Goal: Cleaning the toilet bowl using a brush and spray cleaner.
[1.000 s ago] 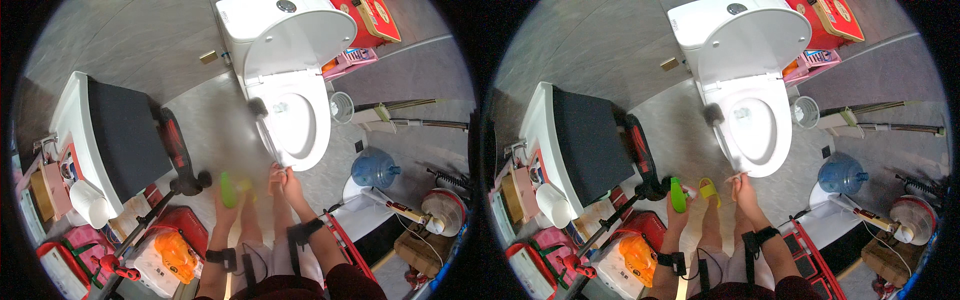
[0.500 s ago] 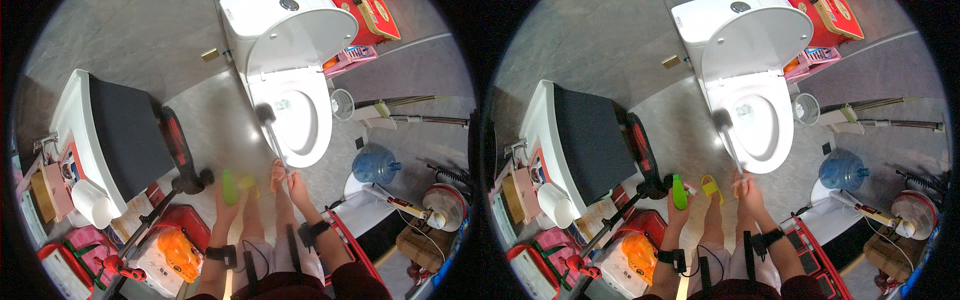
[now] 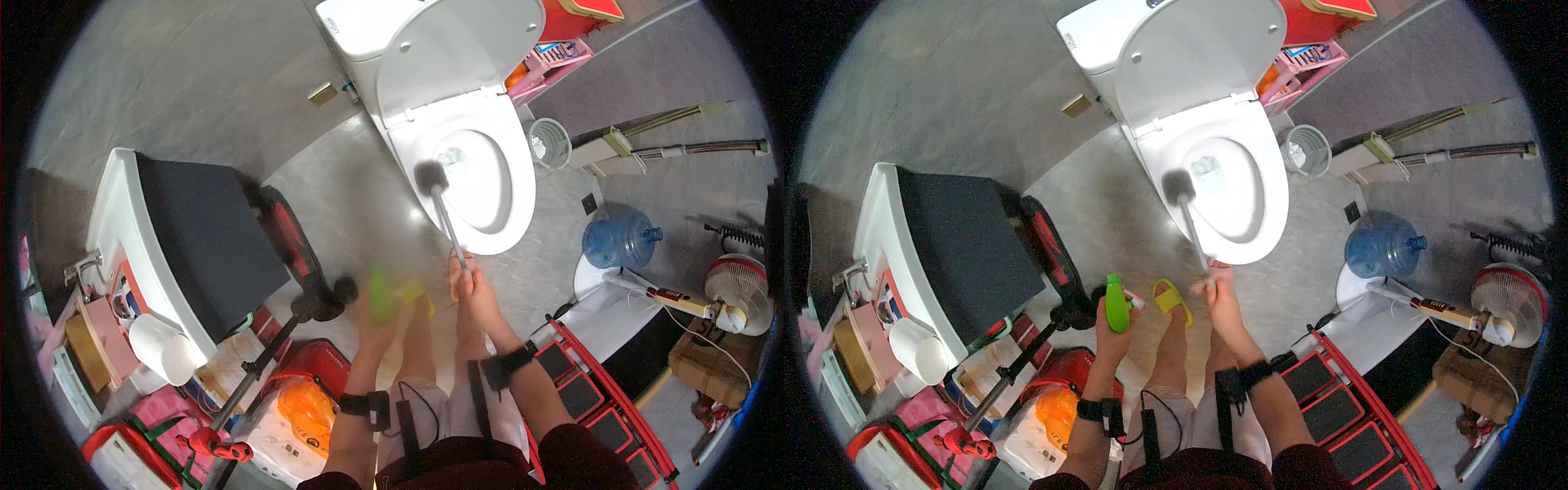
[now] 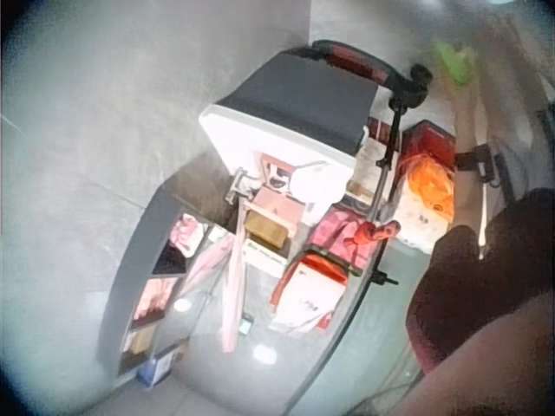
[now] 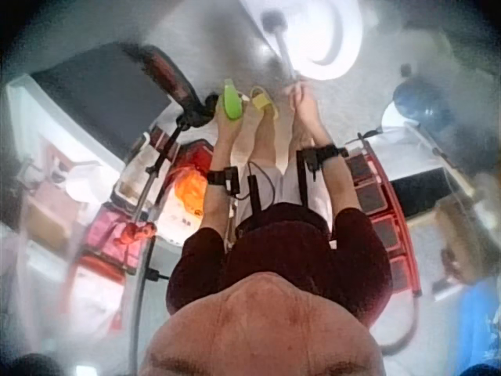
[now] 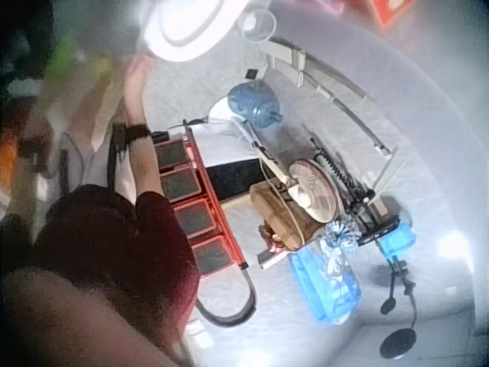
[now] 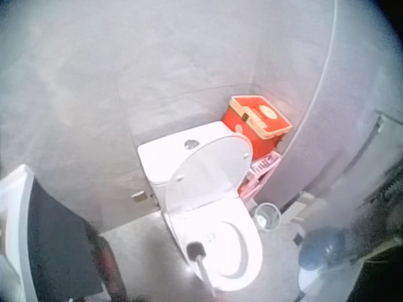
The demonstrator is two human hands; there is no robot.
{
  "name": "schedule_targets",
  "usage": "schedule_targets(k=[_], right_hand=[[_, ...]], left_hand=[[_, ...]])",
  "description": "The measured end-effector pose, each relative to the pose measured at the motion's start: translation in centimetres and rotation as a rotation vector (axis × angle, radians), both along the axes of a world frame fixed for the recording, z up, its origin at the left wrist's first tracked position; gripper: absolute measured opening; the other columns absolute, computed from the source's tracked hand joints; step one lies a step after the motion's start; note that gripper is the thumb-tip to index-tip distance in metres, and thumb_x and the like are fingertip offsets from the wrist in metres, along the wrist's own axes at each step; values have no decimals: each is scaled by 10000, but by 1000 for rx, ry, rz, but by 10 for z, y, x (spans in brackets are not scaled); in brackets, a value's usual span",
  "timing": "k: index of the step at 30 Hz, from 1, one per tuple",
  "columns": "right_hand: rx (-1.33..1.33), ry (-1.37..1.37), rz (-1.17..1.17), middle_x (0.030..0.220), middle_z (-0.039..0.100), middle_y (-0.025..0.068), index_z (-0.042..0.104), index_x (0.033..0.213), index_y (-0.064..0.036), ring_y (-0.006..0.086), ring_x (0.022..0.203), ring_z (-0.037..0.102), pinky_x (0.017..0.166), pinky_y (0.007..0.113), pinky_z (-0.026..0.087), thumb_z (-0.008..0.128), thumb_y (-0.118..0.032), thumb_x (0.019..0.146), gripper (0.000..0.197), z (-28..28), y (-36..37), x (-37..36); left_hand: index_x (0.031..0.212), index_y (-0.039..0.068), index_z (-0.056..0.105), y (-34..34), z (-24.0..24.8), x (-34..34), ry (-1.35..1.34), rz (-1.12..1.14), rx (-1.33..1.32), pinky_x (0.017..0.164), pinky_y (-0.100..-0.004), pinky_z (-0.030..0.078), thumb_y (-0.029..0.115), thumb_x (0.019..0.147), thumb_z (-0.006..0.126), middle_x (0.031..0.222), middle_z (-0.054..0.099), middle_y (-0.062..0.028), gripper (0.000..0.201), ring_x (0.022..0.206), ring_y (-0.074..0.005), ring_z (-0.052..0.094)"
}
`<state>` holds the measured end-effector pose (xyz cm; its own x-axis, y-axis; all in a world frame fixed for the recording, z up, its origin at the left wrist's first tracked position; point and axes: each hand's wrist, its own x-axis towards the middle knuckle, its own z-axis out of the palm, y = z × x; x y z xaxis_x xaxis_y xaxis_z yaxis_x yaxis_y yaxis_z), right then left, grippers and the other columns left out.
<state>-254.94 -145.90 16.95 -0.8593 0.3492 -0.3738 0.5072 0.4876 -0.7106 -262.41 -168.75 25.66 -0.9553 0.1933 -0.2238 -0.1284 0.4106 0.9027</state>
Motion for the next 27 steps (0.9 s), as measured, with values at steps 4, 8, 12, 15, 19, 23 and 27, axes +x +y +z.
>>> schedule_targets(k=[4, 8, 12, 15, 19, 23, 27], right_hand=[[-23, -223, -42, 744, 594, 244, 467, 1120, -42, 449, 691, 578, 601, 508, 437, 448, -239, 942, 266, 29, 0, 34], [82, -106, 46, 767, 616, 241, 465, 1150, -46, 454, 745, 591, 620, 525, 438, 445, -251, 940, 294, -1, 25, -23], [33, -186, -80, 842, 625, 257, 480, 1171, -35, 434, 824, 600, 694, 502, 454, 443, -259, 939, 324, -20, 55, -92], [-1, -136, -271, 862, 639, 228, 464, 1196, -79, 420, 802, 610, 677, 487, 465, 414, -286, 951, 325, -16, 99, -108], [38, -193, -256, 856, 637, 233, 458, 1194, -118, 427, 789, 608, 676, 505, 467, 414, -296, 950, 305, -10, 141, -102], [246, -210, 6, 864, 641, 230, 470, 1169, -124, 429, 813, 606, 685, 514, 469, 419, -319, 946, 300, -20, 155, -93], [178, -203, -122, 867, 637, 237, 495, 1140, -118, 434, 835, 600, 697, 515, 466, 430, -329, 938, 299, -30, 180, -80]], left_hand=[[1076, 54, 504, 8, 4, -3, -7, -73, -46, 771, -280, 437, 54, 802, 680, 981, 546, -56, 326, 879, -137, 522], [1063, 49, 507, 28, 0, -8, 63, -140, -110, 774, -289, 439, 44, 801, 671, 982, 550, -62, 308, 874, -148, 532], [1058, 41, 508, 34, -26, 5, 44, -56, -96, 781, -306, 442, 32, 797, 663, 984, 554, -72, 303, 881, -175, 547], [1061, 39, 507, 40, -24, -3, 42, -75, -102, 787, -311, 443, 27, 795, 660, 986, 556, -78, 307, 884, -188, 551], [1077, 39, 504, 54, -26, -1, 52, -55, -122, 795, -312, 444, 23, 798, 656, 990, 562, -84, 319, 880, -194, 552], [1086, 36, 501, 78, -17, -5, 57, -74, -111, 801, -315, 443, 21, 798, 656, 988, 562, -86, 328, 888, -197, 553], [1090, 33, 498, 98, -14, -3, -17, 0, -40, 807, -309, 447, 2, 794, 657, 991, 557, -80, 337, 898, -188, 555]])
